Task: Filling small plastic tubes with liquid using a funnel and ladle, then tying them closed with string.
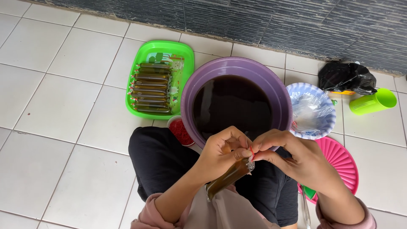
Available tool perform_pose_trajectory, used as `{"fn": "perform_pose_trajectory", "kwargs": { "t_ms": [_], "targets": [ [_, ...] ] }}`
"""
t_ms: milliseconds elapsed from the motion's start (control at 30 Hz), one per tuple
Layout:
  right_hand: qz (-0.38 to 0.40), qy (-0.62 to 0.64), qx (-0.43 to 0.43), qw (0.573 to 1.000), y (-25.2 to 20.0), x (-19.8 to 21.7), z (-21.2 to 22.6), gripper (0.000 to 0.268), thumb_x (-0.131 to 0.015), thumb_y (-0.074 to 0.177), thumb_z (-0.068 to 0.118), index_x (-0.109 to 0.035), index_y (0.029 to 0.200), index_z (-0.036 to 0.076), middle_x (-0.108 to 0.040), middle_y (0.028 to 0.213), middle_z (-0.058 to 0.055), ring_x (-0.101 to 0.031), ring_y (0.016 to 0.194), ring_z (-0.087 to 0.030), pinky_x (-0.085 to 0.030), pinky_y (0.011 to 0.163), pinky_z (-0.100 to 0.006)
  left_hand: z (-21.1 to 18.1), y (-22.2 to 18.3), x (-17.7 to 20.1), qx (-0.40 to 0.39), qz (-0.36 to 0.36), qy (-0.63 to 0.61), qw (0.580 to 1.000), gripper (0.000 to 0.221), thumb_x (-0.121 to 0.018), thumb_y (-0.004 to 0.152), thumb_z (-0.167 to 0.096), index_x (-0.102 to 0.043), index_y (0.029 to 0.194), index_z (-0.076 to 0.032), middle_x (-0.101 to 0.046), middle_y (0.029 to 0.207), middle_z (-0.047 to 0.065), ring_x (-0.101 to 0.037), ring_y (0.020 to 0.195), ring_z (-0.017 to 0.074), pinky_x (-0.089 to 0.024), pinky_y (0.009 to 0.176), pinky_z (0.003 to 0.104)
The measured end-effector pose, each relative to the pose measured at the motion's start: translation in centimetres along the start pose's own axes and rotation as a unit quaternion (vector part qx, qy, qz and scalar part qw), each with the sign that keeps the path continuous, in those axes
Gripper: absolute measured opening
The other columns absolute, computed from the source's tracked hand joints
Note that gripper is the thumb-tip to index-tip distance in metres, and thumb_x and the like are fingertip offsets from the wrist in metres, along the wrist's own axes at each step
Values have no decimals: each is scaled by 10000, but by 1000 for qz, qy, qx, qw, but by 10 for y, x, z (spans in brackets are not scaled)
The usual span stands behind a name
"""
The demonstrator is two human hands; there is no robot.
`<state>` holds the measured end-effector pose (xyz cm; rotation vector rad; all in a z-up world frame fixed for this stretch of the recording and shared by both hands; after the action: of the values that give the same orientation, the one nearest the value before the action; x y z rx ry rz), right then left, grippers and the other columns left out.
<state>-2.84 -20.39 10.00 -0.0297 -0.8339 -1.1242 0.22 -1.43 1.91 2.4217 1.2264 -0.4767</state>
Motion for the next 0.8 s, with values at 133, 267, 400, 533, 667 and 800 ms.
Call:
{"fn": "perform_pose_trajectory", "kwargs": {
  "t_ms": [133, 267, 400, 533, 667, 800],
  "targets": [
    [-18, 35, 56, 998, 4, -5, 0, 152, -668, 928, 74, -551, 1024, 67, -750, 982, -65, -764, 896, -222, -643, 816, -285, -2, -2, -2, -27, -13, 4, 1000, 221, -749, 934, -260, -588, 946, -109, -616, 946, 50, -633, 835, 131, -605, 800, 264],
    [14, 55, 108, 992, 5, -7, -2, 158, -595, 967, -12, -482, 1004, 92, -670, 986, -128, -687, 932, -259, -578, 787, -299, -10, -7, -3, -36, -28, -5, 999, 83, -677, 965, -99, -606, 940, -63, -643, 925, 84, -648, 826, 165, -601, 767, 278],
    [8, 15, 122, 992, 6, -9, -3, 183, -625, 954, -13, -487, 990, 101, -654, 975, -115, -657, 922, -239, -559, 776, -290, -13, -18, -5, -112, -34, 91, 989, 390, -506, 1086, -408, -663, 1032, -55, -679, 1033, 95, -666, 987, 179, -553, 920, 301],
    [12, -16, 113, 993, 3, -14, -12, 154, -621, 978, 44, -505, 1029, 133, -618, 980, -89, -619, 887, -201, -509, 813, -301, -20, -25, -12, -113, -32, 75, 990, 153, -648, 981, -89, -627, 1124, -40, -607, 1144, 124, -639, 1073, 209, -554, 992, 305],
    [16, -26, 99, 995, 6, -15, -9, 98, -565, 1013, 109, -613, 1088, 70, -604, 993, -99, -604, 874, -211, -512, 779, -291, -17, -29, -9, -106, -17, 134, 985, 271, -740, 946, -133, -594, 1166, -68, -597, 1167, 92, -610, 896, 140, -539, 820, 242],
    [-33, -18, 82, 996, 7, -19, -18, 116, -541, 1006, 50, -655, 991, 49, -599, 928, -116, -616, 836, -224, -515, 720, -284, -4, -33, -3, -44, -4, 158, 987, 456, -780, 891, -170, -537, 1263, -67, -707, 1056, 128, -740, 939, 209, -625, 903, 292]
  ]
}}
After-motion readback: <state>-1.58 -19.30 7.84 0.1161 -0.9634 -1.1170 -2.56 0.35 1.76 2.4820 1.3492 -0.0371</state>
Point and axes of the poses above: each hand's wrist, its own y-axis towards the middle knuckle, its own x-axis out of the back of the hand, z = x × y, the point moved 1 cm from there along y, towards the middle knuckle
